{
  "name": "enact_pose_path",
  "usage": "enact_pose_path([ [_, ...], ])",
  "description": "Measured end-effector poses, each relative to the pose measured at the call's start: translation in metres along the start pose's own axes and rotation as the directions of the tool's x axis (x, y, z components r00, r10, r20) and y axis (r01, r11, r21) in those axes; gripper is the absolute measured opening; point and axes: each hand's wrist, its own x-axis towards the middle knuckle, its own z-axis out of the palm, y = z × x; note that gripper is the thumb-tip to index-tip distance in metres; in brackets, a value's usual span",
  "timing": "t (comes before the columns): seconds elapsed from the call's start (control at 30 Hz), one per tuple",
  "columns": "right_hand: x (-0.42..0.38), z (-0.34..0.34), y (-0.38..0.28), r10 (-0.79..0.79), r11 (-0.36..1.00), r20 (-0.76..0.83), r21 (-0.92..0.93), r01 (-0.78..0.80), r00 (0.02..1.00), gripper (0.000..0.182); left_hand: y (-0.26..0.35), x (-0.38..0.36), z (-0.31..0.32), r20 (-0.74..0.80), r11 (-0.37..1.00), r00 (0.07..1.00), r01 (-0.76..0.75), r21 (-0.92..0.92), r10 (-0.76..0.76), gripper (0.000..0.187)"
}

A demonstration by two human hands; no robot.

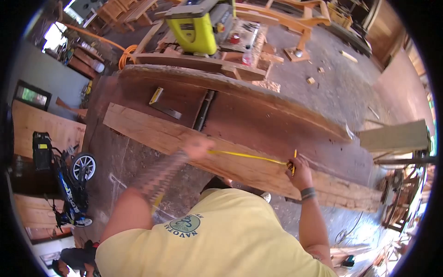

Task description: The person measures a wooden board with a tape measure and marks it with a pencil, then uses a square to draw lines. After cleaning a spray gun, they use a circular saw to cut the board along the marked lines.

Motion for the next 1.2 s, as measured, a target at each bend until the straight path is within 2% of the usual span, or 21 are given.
enact_pose_path([
  [0.03, 0.015, 0.010, -0.016, -0.008, 1.000, 0.021, -0.003, 0.008, 1.000, 0.045, 0.022, 0.020, 0.008, -0.108, 0.973, 0.970, -0.225, -0.052, 0.219, 0.050],
  [0.1, 0.046, 0.030, -0.045, -0.025, 0.999, 0.050, -0.019, 0.026, 0.998, 0.046, 0.074, 0.067, 0.008, 0.088, 0.968, 0.972, -0.205, -0.147, 0.219, 0.052],
  [0.13, 0.061, 0.035, -0.062, -0.036, 0.999, 0.074, -0.031, 0.038, 0.997, 0.047, 0.079, 0.096, 0.042, -0.079, 0.921, 0.939, -0.343, -0.185, 0.334, 0.044],
  [0.2, 0.084, 0.041, -0.087, -0.039, 0.998, 0.113, -0.049, 0.045, 0.993, 0.049, 0.108, 0.111, 0.034, -0.033, 0.971, 0.990, -0.139, -0.194, 0.135, 0.044],
  [0.3, 0.100, 0.037, -0.068, -0.004, 0.993, 0.074, -0.121, 0.013, 0.997, 0.046, 0.091, 0.120, 0.010, 0.044, 0.990, 0.992, -0.114, -0.086, 0.119, 0.046],
  [0.37, 0.103, 0.027, -0.029, 0.037, 0.980, 0.013, -0.194, -0.034, 0.999, 0.047, 0.038, 0.121, -0.001, 0.102, 0.949, 0.946, -0.298, -0.107, 0.309, 0.043],
  [0.43, 0.094, 0.008, 0.001, 0.228, 0.963, 0.043, -0.155, -0.219, 0.973, 0.044, -0.014, 0.101, -0.022, 0.096, 0.936, 0.951, -0.265, -0.231, 0.293, 0.042],
  [0.53, 0.075, -0.016, 0.030, 0.362, 0.917, 0.002, -0.179, -0.356, 0.932, 0.047, -0.096, 0.069, -0.066, 0.057, 0.866, 0.991, -0.081, -0.494, 0.125, 0.037],
  [0.6, 0.064, -0.024, 0.057, 0.433, 0.889, -0.030, -0.153, -0.433, 0.901, 0.050, -0.153, 0.052, -0.091, -0.182, 0.919, 0.976, 0.040, -0.393, -0.120, 0.032],
  [0.67, 0.059, -0.027, 0.077, 0.479, 0.858, -0.062, -0.180, -0.482, 0.876, 0.054, -0.236, 0.046, -0.099, -0.469, 0.952, 0.842, 0.154, -0.263, -0.266, 0.032],
  [0.7, 0.056, -0.027, 0.088, 0.505, 0.837, -0.084, -0.194, -0.511, 0.859, 0.056, -0.270, 0.041, -0.099, -0.520, 0.892, 0.724, 0.373, -0.257, -0.453, 0.040],
  [0.77, 0.052, -0.016, 0.120, 0.520, 0.838, -0.103, -0.131, -0.530, 0.848, 0.057, -0.339, 0.022, -0.093, -0.517, 0.781, 0.620, 0.602, -0.169, -0.590, 0.064],
  [0.8, 0.052, -0.012, 0.126, 0.584, 0.799, -0.106, -0.099, -0.593, 0.805, 0.058, -0.342, 0.012, -0.108, -0.398, 0.651, 0.579, 0.757, -0.063, -0.712, 0.070],
  [0.83, 0.064, -0.019, 0.099, 0.670, 0.729, -0.069, -0.128, -0.673, 0.739, 0.061, -0.392, 0.014, -0.085, -0.336, 0.686, 0.621, 0.718, -0.117, -0.708, 0.069],
  [0.9, 0.075, -0.024, 0.069, 0.738, 0.654, -0.094, -0.148, -0.742, 0.669, 0.059, -0.488, 0.031, -0.029, -0.423, 0.796, 0.682, 0.434, -0.423, -0.597, 0.067],
  [0.93, 0.070, -0.012, 0.091, 0.727, 0.659, -0.122, -0.153, -0.736, 0.676, 0.058, -0.455, 0.027, -0.045, -0.405, 0.753, 0.642, 0.478, -0.454, -0.651, 0.063],
  [0.97, 0.065, -0.001, 0.112, 0.715, 0.664, -0.150, -0.159, -0.730, 0.683, 0.056, -0.412, 0.016, -0.072, -0.387, 0.757, 0.662, 0.626, -0.187, -0.642, 0.063],
  [1.0, 0.059, 0.009, 0.130, 0.703, 0.669, -0.177, -0.166, -0.725, 0.689, 0.055, -0.434, 0.015, -0.056, -0.421, 0.811, 0.699, 0.550, -0.199, -0.578, 0.072],
  [1.07, 0.061, 0.002, 0.110, 0.706, 0.642, -0.186, -0.240, -0.728, 0.684, 0.057, -0.418, 0.016, -0.051, -0.483, 0.776, 0.618, 0.573, -0.264, -0.620, 0.084],
  [1.17, 0.059, 0.011, 0.118, 0.738, 0.603, -0.206, -0.225, -0.765, 0.642, 0.062, -0.444, 0.024, -0.037, -0.212, 0.493, 0.472, 0.617, -0.613, -0.855, 0.085],
  [1.2, 0.059, 0.016, 0.122, 0.732, 0.600, -0.231, -0.227, -0.767, 0.641, 0.062, -0.407, 0.019, -0.054, -0.053, 0.390, 0.474, 0.651, -0.651, -0.879, 0.084],
])
